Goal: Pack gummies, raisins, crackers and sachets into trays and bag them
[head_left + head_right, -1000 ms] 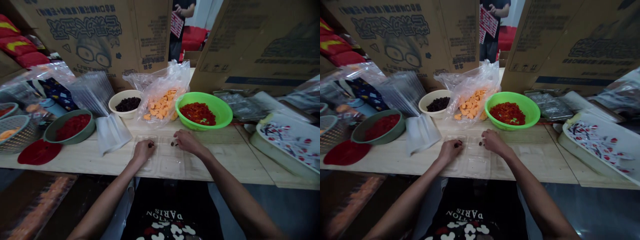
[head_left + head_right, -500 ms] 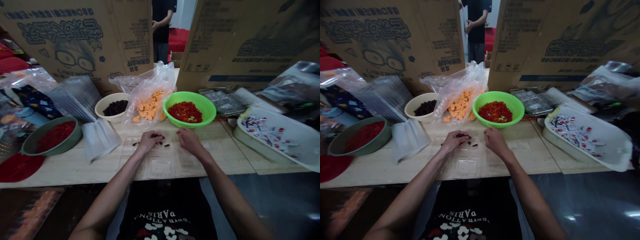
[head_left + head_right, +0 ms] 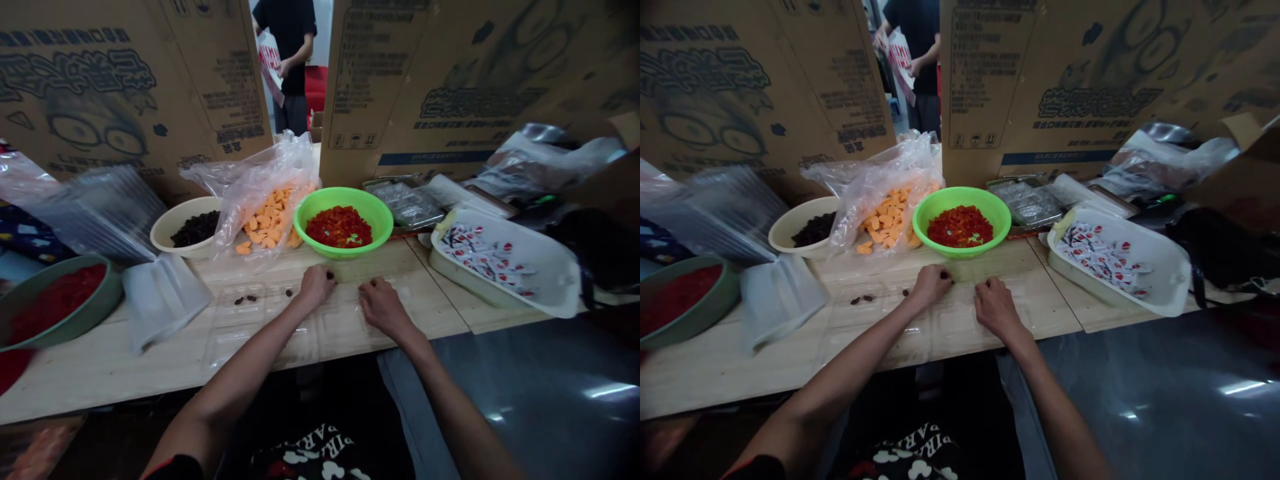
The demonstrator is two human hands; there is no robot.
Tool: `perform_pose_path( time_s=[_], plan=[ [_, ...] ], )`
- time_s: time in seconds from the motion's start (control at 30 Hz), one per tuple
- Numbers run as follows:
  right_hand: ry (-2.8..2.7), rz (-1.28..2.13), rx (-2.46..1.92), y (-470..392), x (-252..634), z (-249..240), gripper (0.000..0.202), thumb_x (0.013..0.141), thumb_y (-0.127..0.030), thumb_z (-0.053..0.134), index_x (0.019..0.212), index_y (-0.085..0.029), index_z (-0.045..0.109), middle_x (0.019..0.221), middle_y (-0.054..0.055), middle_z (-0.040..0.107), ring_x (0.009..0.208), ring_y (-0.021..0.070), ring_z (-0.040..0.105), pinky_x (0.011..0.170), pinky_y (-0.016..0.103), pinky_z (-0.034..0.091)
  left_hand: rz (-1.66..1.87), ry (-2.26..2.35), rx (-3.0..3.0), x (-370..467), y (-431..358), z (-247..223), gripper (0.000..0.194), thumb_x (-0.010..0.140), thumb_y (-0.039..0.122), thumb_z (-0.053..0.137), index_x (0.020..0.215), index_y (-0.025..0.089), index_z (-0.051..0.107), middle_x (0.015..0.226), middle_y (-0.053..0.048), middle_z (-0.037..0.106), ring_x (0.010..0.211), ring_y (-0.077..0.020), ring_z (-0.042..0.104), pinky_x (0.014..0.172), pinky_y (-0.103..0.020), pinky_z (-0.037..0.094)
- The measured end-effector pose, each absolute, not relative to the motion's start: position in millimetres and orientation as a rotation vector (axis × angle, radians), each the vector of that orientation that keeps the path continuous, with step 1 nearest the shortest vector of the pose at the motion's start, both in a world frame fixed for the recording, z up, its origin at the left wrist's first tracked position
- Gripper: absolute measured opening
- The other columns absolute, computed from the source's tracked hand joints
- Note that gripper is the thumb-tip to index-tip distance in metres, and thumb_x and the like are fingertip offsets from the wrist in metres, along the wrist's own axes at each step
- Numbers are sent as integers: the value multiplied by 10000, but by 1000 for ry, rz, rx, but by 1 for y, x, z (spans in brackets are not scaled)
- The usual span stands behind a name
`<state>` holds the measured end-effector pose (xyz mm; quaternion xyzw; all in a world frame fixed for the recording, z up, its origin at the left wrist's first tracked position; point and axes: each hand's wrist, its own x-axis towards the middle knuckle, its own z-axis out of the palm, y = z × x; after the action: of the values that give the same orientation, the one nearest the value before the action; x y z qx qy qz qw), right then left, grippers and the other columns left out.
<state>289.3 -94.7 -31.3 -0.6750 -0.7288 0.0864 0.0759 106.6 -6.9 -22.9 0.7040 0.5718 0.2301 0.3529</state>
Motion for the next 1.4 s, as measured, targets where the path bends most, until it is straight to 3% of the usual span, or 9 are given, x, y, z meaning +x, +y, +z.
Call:
perform_pose_path(
  time_s=[0.1, 0.3, 0.43, 0.6, 0.77, 0.87, 1.03, 1.23, 1.4],
  plan=[
    [-2171, 269, -2013, -95, 289, -29, 234, 915, -230, 564, 1108, -162, 678, 1137, 147, 575, 1052, 268, 538, 874, 336, 412, 538, 1497, 1857, 99, -2, -26, 177, 687, 69, 677, 724, 196, 794, 796, -89, 766, 875, -250, 688, 771, -279, 474],
    [-2166, 318, -1956, -93, 297, -31, 235, 917, -181, 538, 1105, -153, 677, 1105, 134, 586, 1037, 250, 544, 897, 328, 404, 520, 1474, 1851, 112, 12, -22, 140, 784, 194, 713, 874, 166, 816, 820, -75, 775, 749, -201, 681, 705, -263, 486],
    [-2137, 348, -1961, -91, 298, -28, 254, 918, -171, 520, 1116, -155, 678, 1105, 134, 592, 1042, 254, 546, 892, 336, 402, 490, 1415, 1896, 129, 15, -21, 102, 776, 198, 735, 832, 166, 815, 739, -49, 761, 688, -183, 666, 669, -247, 482],
    [-2098, 218, -1963, -69, 285, -18, 315, 901, -144, 492, 1157, -186, 671, 1142, 142, 603, 1105, 286, 532, 896, 385, 371, 496, 1484, 1992, 116, 12, -18, 269, 841, 113, 582, 996, 160, 797, 942, -93, 778, 836, -212, 693, 785, -283, 500],
    [-2266, 253, -1965, -36, 265, -15, 271, 887, -183, 536, 1100, -165, 701, 1032, 163, 671, 1054, 317, 573, 898, 429, 347, 364, 1448, 2166, 99, -5, -19, 256, 785, 96, 610, 913, 205, 803, 923, -93, 759, 893, -251, 682, 835, -314, 495],
    [-2341, 335, -1921, -29, 262, -17, 272, 824, -105, 555, 1009, -183, 738, 959, 124, 700, 1000, 282, 605, 873, 392, 352, 296, 1462, 2229, 98, -12, -21, 231, 813, 121, 603, 943, 170, 788, 964, -125, 733, 902, -265, 672, 824, -331, 499],
    [-2386, 398, -1794, -31, 275, -14, 356, 799, -63, 551, 996, -256, 775, 1045, 75, 702, 1051, 256, 604, 883, 366, 364, 243, 1451, 2275, 98, -10, -27, 272, 845, 170, 628, 1090, 177, 746, 1039, -107, 705, 910, -232, 661, 821, -303, 501],
    [-1927, 77, -1871, -53, 353, -16, 378, 846, -59, 473, 1102, -132, 742, 1044, 141, 688, 1014, 260, 610, 891, 354, 440, 254, 1391, 2289, 86, -6, -25, 212, 879, 147, 587, 976, 176, 773, 955, -92, 716, 901, -216, 658, 818, -286, 491],
    [-1763, 16, -2098, -99, 399, -35, 367, 856, -88, 478, 1127, -84, 725, 1020, 171, 653, 997, 296, 596, 922, 391, 456, 538, 1339, 2038, 111, -2, -9, 163, 860, 196, 630, 943, 143, 761, 863, -72, 729, 788, -187, 650, 728, -274, 489]
  ],
)
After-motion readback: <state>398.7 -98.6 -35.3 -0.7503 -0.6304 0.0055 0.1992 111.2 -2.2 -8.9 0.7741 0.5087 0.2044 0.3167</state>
